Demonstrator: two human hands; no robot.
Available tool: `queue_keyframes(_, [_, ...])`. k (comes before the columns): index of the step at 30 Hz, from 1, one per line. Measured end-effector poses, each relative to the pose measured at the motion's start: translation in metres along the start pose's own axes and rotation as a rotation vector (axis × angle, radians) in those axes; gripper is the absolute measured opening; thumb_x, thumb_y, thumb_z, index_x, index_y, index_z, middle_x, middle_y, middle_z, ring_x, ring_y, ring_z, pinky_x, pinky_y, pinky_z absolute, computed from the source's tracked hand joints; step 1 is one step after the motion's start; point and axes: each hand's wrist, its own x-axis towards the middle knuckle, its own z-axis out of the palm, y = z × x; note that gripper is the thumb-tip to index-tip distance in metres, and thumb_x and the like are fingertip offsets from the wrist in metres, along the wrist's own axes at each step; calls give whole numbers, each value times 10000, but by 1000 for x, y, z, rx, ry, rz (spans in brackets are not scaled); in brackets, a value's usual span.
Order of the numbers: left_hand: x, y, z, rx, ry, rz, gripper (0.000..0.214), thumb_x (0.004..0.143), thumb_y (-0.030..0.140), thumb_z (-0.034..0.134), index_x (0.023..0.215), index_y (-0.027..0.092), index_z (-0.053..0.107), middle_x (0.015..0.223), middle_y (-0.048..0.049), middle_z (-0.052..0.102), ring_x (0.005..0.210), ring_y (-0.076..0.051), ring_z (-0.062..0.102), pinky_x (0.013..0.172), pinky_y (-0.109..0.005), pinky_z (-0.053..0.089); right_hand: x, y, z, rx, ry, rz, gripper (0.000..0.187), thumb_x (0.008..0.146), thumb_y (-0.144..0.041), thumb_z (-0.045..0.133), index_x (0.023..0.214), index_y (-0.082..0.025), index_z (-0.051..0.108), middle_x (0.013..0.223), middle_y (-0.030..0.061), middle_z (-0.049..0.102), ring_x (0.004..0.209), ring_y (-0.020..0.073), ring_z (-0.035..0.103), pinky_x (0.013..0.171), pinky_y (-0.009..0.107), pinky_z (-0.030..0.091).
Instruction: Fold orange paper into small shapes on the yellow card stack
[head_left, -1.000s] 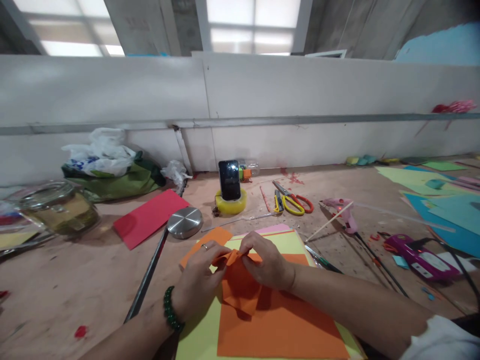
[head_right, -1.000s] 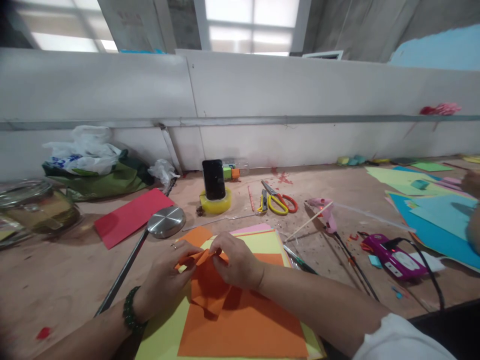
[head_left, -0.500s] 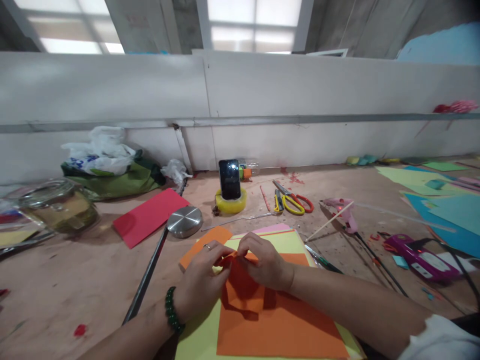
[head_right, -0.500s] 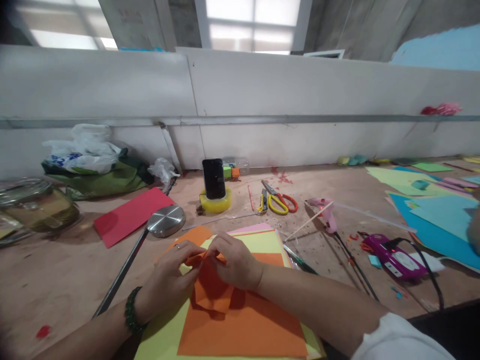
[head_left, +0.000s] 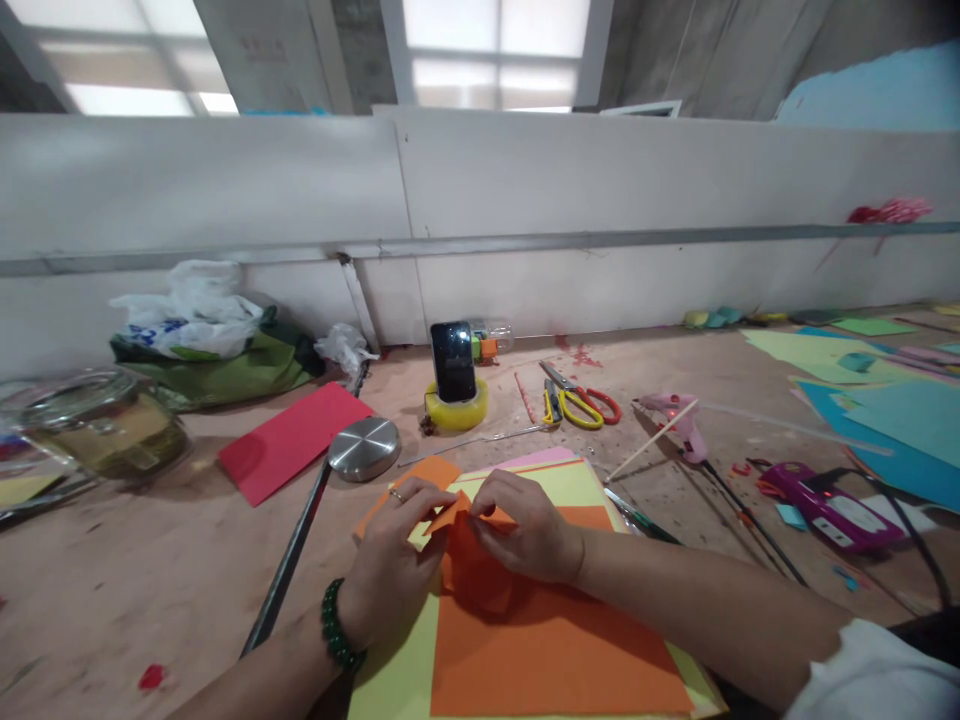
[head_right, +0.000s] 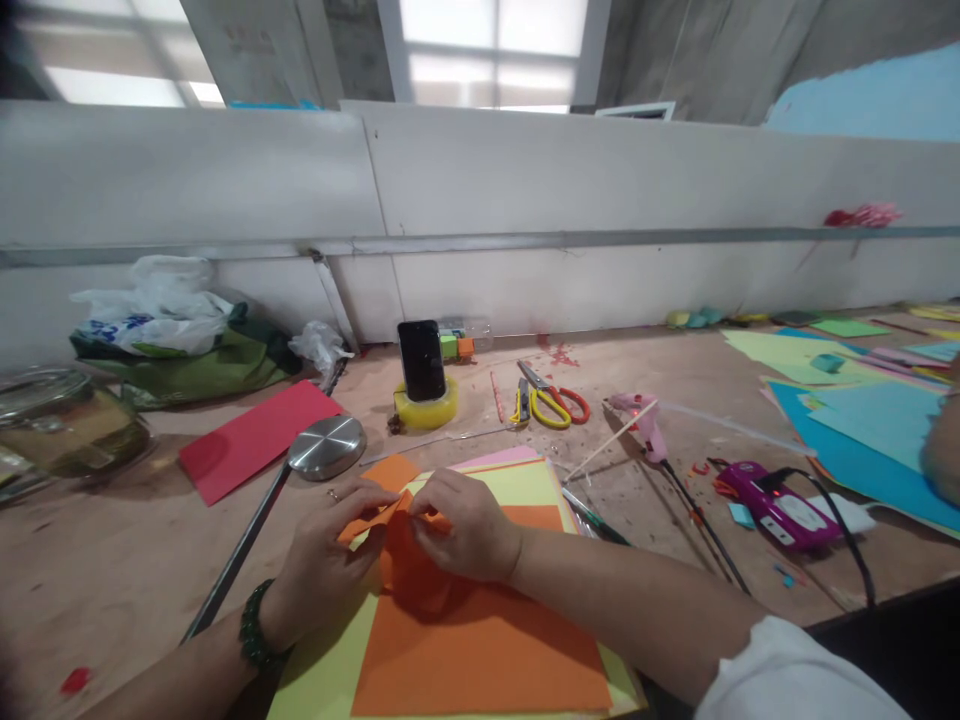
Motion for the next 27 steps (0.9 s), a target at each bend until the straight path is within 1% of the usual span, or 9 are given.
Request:
queue_keyframes(3, [0, 1, 0, -16, -19, -15, 239, 759, 84, 529, 925, 206, 651, 828, -36, 657, 737, -166, 601, 653, -262, 509, 1, -2, 1, -9, 1, -13, 129, 817, -102, 519, 787, -225, 490, 684, 4, 555, 617, 143, 515, 555, 239, 426])
queue_keyframes(6, [1, -1, -1, -33, -12, 0, 191, 782, 115, 540, 902, 208, 656, 795, -30, 654, 698, -160, 591, 624, -256, 504, 1, -3, 1, -26, 6, -10, 119, 824, -106, 516, 810, -224, 504, 702, 12, 578, 631, 147, 538, 565, 243, 449])
queue_keyframes(10, [1, -4, -1, -31, -23, -21, 230, 768, 80, 507, 882, 204, 662, 791, -33, 659, 707, -160, 603, 624, -252, 500, 0, -3, 0, -48, 8, 67, 117, 817, -142, 548, 912, -208, 533, 787, 35, 640, 633, 142, 584, 584, 250, 486])
queue_keyframes(13, [0, -5, 0, -29, -25, -31, 274, 728, 51, 487, 876, 204, 659, 789, -27, 657, 704, -154, 600, 617, -244, 500, 0, -1, -1, -56, -30, 98, 95, 831, -153, 545, 913, -201, 559, 791, 40, 665, 625, 137, 611, 589, 245, 500])
queue_keyframes(15, [0, -4, 1, -29, -24, -40, 278, 717, 54, 492, 879, 203, 661, 792, -26, 658, 697, -152, 601, 610, -242, 504, 1, 0, -1, -74, -41, 74, 83, 835, -140, 532, 876, -198, 576, 763, 42, 668, 635, 141, 616, 592, 243, 504])
queue_keyframes(18, [0, -3, 2, -28, -42, -68, 211, 757, 109, 532, 889, 200, 668, 813, -36, 673, 708, -157, 618, 606, -246, 518, 2, 1, -1, -113, 1, 7, 108, 832, -114, 523, 843, -194, 595, 758, 55, 680, 663, 149, 627, 608, 243, 513])
queue_keyframes(21, [1, -5, 4, -41, -45, -118, 166, 778, 191, 586, 915, 200, 680, 848, -50, 707, 751, -178, 656, 649, -276, 547, 3, 1, -1, -152, 37, -17, 110, 837, -116, 536, 830, -201, 606, 768, 59, 693, 675, 152, 636, 615, 245, 514])
queue_keyframes(25, [3, -11, 5, -78, -14, -237, 229, 758, 232, 605, 967, 201, 694, 929, -59, 750, 847, -218, 699, 760, -345, 575, 3, 1, -1, -180, 33, 6, 101, 830, -128, 551, 799, -206, 605, 749, 51, 686, 659, 153, 627, 598, 245, 498])
queue_keyframes(27, [4, -14, 5, -108, -6, -288, 252, 746, 235, 597, 974, 195, 695, 963, -64, 754, 891, -232, 703, 799, -371, 575, 3, -1, -2, -172, 8, 17, 82, 824, -140, 562, 792, -204, 603, 750, 51, 679, 660, 155, 623, 602, 247, 495])
